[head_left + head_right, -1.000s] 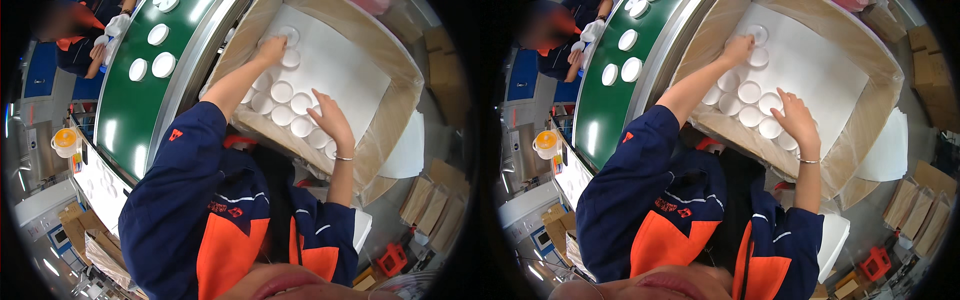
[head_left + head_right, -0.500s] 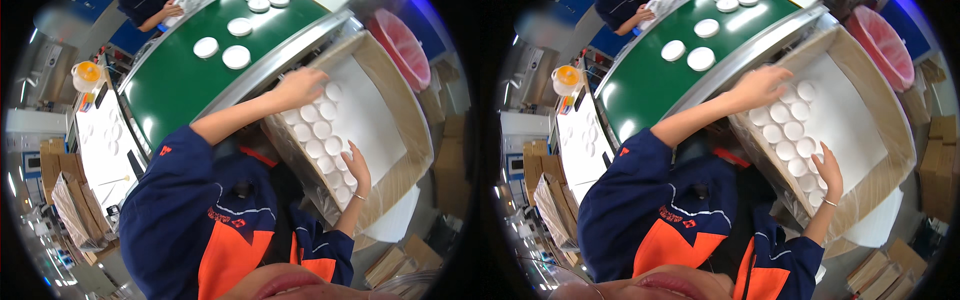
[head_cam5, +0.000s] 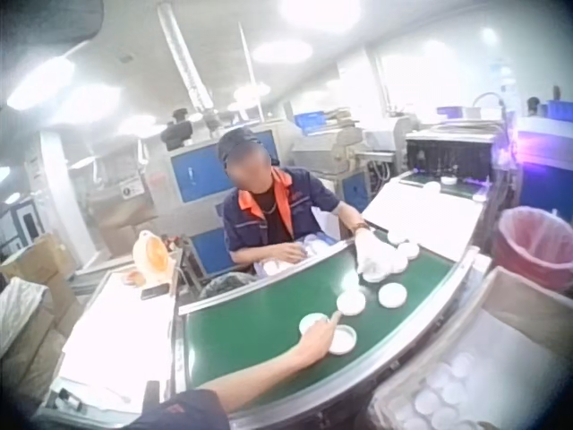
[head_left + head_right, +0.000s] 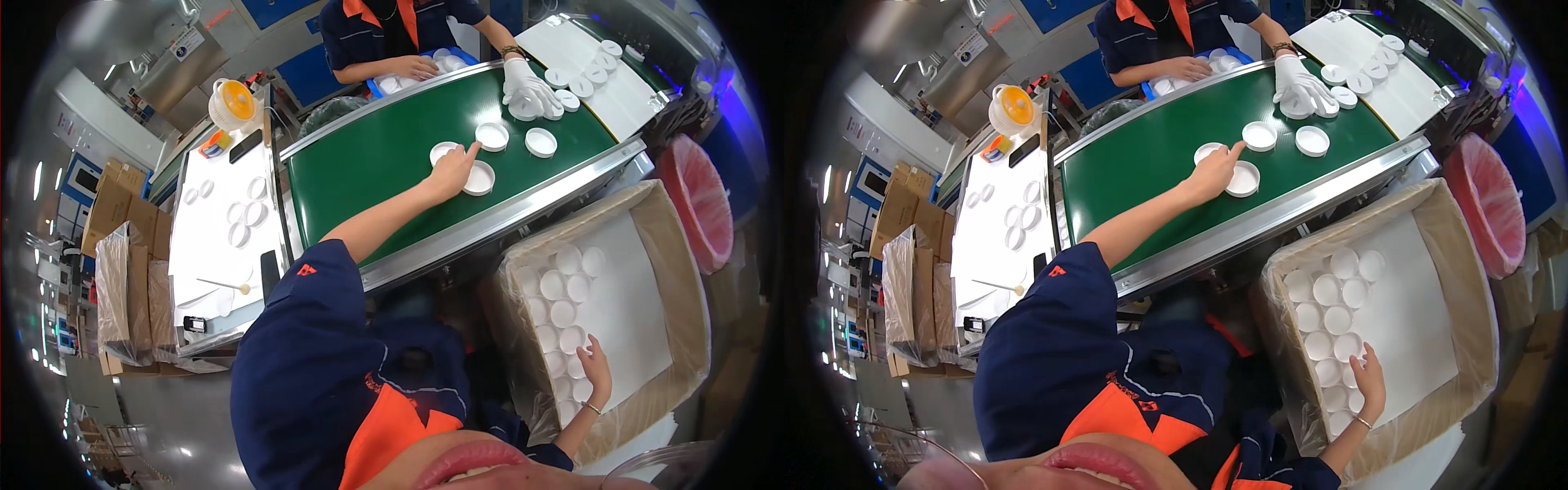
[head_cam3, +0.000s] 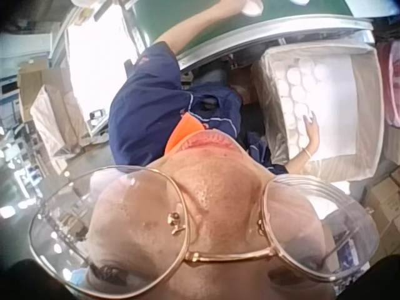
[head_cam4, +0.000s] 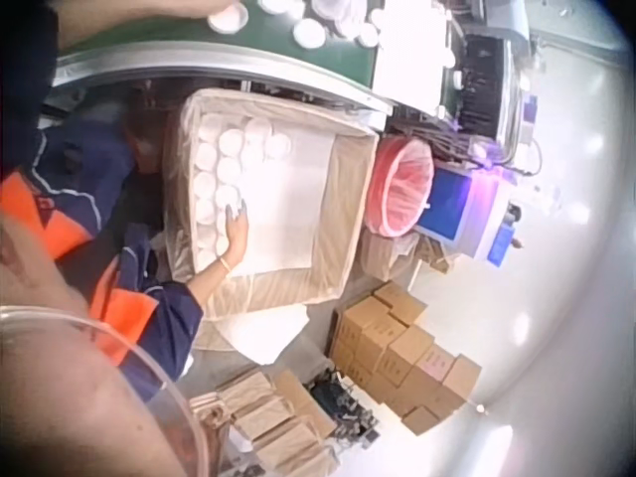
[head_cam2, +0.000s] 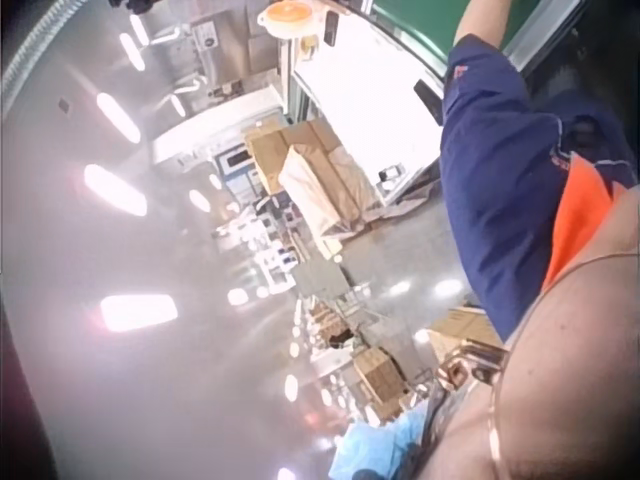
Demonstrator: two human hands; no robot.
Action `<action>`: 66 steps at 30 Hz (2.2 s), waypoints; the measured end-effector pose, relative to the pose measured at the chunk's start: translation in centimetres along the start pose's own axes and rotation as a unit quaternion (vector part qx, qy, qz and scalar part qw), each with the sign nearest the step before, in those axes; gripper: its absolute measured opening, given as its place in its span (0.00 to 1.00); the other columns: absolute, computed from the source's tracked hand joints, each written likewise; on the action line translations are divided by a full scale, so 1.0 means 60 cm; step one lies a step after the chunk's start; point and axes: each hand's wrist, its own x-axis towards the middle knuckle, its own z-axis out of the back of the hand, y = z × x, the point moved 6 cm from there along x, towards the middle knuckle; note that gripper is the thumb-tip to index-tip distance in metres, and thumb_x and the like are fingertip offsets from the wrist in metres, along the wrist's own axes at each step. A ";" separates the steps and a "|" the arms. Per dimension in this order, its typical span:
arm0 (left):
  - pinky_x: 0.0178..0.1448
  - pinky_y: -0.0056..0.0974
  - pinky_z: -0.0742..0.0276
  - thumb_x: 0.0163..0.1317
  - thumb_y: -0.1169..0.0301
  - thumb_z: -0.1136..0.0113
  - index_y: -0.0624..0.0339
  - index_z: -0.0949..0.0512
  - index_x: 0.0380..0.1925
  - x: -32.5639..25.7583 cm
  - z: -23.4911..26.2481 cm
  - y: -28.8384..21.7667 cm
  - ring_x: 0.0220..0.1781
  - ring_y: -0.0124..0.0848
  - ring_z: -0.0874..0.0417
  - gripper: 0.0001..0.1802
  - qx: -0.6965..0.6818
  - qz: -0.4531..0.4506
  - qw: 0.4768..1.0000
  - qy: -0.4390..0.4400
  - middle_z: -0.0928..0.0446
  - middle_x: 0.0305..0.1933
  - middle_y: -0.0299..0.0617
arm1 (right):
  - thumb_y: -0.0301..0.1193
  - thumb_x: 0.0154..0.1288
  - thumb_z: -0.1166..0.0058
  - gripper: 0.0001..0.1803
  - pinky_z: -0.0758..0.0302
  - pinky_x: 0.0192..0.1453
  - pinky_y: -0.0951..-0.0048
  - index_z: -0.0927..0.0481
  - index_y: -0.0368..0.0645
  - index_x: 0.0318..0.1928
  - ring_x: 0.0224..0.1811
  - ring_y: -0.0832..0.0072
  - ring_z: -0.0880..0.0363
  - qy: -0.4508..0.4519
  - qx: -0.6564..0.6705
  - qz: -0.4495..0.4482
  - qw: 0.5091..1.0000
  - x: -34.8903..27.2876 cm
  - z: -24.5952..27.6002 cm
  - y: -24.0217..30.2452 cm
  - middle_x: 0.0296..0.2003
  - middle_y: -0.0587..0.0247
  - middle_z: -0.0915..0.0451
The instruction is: Sorting and packing white plastic container lids from a conveyor belt into a cardboard box.
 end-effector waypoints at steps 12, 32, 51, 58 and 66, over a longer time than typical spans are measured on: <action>0.40 0.56 0.25 0.62 0.72 0.55 0.62 0.29 0.39 0.081 -0.051 0.037 0.33 0.56 0.19 0.08 0.051 -0.043 0.996 0.060 0.22 0.30 0.60 | 0.39 0.65 0.46 0.32 0.29 0.58 0.60 0.38 0.38 0.66 0.59 0.53 0.28 -0.043 -0.043 0.067 0.996 0.002 0.005 -0.011 0.58 0.42 0.28; 0.67 0.46 0.31 0.67 0.62 0.46 0.59 0.34 0.61 -0.151 0.108 -0.437 0.63 0.35 0.27 0.24 -0.925 0.104 0.123 0.343 0.28 0.61 0.42 | 0.42 0.65 0.48 0.32 0.30 0.59 0.61 0.35 0.42 0.65 0.54 0.53 0.26 -0.032 -0.054 0.069 0.996 -0.006 -0.020 0.016 0.52 0.42 0.25; 0.43 0.43 0.28 0.62 0.75 0.48 0.51 0.29 0.46 -0.028 -0.284 -0.722 0.40 0.38 0.20 0.12 -0.288 -0.385 0.845 0.236 0.23 0.41 0.43 | 0.41 0.63 0.48 0.22 0.27 0.53 0.58 0.22 0.34 0.47 0.45 0.51 0.22 -0.038 -0.077 0.054 0.995 -0.039 0.000 0.059 0.40 0.45 0.19; 0.48 0.49 0.30 0.57 0.78 0.47 0.47 0.28 0.50 -0.069 -0.427 -0.697 0.46 0.40 0.19 0.20 -0.026 -0.484 0.859 0.166 0.23 0.44 0.41 | 0.40 0.62 0.46 0.18 0.23 0.42 0.58 0.23 0.35 0.36 0.38 0.54 0.19 -0.100 -0.101 0.078 0.987 -0.038 0.012 0.058 0.35 0.46 0.20; 0.42 0.33 0.22 0.55 0.82 0.46 0.43 0.41 0.69 -0.084 -0.130 -0.593 0.32 0.32 0.19 0.40 -0.447 -0.197 0.828 0.275 0.36 0.69 0.49 | 0.22 0.60 0.48 0.21 0.28 0.34 0.79 0.25 0.40 0.55 0.24 0.80 0.29 -0.210 0.293 0.132 0.923 -0.085 0.107 0.108 0.45 0.63 0.19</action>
